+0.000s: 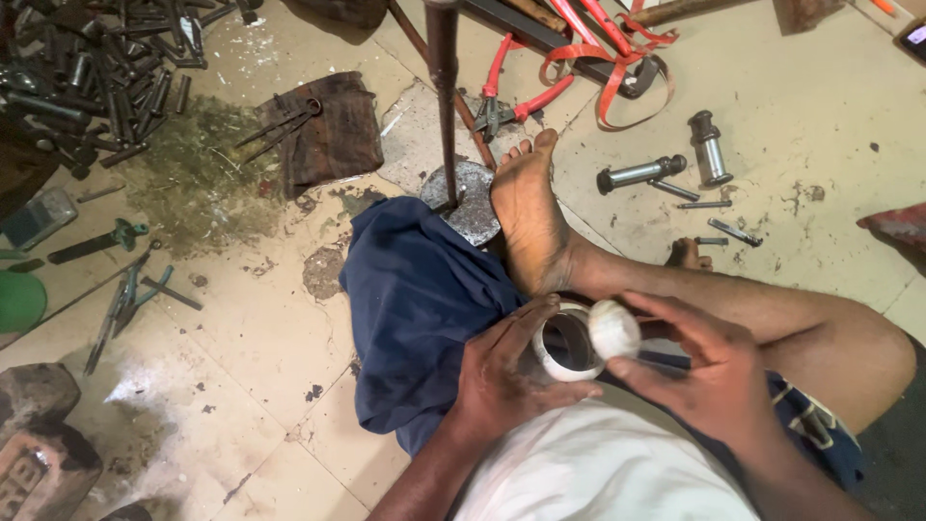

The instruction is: The person sits on the floor and repeatedly attempts to open a white plastic container by twisting the lid. They then use a hammer to strike the lid area, presumably to loosen it, before continuing to twist and inspect the container.

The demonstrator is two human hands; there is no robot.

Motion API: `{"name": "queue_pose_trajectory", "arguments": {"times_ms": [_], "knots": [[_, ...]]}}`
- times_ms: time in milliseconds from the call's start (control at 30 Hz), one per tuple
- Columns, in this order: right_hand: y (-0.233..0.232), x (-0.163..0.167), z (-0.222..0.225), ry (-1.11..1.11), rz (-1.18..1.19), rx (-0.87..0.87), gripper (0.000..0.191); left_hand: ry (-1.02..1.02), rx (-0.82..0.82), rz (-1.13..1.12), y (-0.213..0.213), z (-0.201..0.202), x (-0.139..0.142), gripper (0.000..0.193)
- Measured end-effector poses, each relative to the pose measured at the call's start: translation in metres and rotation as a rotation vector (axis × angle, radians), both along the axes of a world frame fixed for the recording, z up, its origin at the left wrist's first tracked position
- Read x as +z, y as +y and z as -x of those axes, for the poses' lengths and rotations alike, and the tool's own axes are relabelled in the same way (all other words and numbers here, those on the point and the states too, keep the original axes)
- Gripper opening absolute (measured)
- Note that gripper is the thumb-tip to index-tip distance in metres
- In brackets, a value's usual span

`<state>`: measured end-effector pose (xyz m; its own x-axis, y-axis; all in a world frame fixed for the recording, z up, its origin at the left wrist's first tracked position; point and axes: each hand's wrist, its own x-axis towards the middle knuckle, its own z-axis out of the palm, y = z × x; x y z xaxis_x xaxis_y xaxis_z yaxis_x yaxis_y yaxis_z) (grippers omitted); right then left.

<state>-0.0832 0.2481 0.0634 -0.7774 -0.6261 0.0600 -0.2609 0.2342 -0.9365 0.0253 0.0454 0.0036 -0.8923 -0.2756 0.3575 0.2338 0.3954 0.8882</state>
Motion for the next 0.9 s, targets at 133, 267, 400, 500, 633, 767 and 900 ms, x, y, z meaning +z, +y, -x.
{"name": "queue_pose_trajectory", "arguments": {"times_ms": [133,267,400,500,633,767,900], "knots": [[-0.015,0.012,-0.004,0.326,-0.22,0.047,0.073,-0.038,-0.059,0.102,0.0,-0.001,0.003,0.085],[-0.023,0.014,-0.005,0.345,-0.198,0.083,0.077,-0.103,-0.073,0.079,0.0,-0.002,0.004,0.082],[-0.024,0.012,-0.006,0.392,-0.258,0.103,0.08,-0.159,-0.08,0.082,0.002,-0.001,0.002,0.083],[-0.024,0.012,-0.006,0.412,-0.278,0.109,0.08,-0.161,-0.076,0.087,0.003,-0.001,0.001,0.083],[-0.025,0.015,-0.006,0.413,-0.321,0.107,0.078,-0.177,-0.076,0.105,0.004,-0.001,0.0,0.084],[-0.026,0.02,-0.006,0.397,-0.346,0.113,0.077,-0.176,-0.086,0.118,0.005,0.001,0.0,0.084],[-0.027,0.02,-0.006,0.335,-0.379,0.1,0.077,-0.18,-0.097,0.097,0.004,0.001,-0.001,0.086]]}}
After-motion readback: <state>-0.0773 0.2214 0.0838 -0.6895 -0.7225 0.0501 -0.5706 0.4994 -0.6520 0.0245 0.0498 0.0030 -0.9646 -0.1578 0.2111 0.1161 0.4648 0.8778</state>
